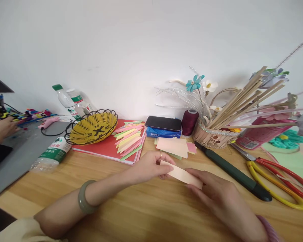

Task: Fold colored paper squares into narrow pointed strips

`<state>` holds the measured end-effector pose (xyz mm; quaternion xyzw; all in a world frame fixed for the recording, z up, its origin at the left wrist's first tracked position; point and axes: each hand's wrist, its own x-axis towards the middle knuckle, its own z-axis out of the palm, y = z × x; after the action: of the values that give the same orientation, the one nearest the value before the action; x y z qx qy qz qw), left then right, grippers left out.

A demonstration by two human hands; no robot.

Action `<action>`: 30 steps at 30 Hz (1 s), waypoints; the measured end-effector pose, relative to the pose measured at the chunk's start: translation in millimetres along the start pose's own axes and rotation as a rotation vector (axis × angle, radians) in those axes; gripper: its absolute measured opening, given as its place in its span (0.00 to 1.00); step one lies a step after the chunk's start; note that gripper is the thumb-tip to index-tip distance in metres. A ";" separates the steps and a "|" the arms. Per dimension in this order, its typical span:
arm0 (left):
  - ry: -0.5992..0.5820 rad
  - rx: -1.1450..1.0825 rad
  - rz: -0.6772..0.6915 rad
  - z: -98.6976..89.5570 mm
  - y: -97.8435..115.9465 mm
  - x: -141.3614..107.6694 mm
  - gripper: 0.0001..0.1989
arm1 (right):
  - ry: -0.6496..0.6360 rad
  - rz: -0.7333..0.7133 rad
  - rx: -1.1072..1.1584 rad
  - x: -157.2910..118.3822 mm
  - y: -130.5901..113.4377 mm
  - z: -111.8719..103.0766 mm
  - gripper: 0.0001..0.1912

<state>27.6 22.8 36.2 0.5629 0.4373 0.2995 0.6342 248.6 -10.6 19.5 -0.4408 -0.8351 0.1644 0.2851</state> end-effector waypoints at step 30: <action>-0.091 0.594 0.137 15.5 -0.5 9.2 0.07 | 0.077 -0.633 -0.525 6.2 2.4 7.7 0.20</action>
<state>45.4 23.8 33.5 0.7647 0.4380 0.1750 0.4390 242.6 -4.3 14.3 -0.2259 -0.9317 -0.1666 0.2306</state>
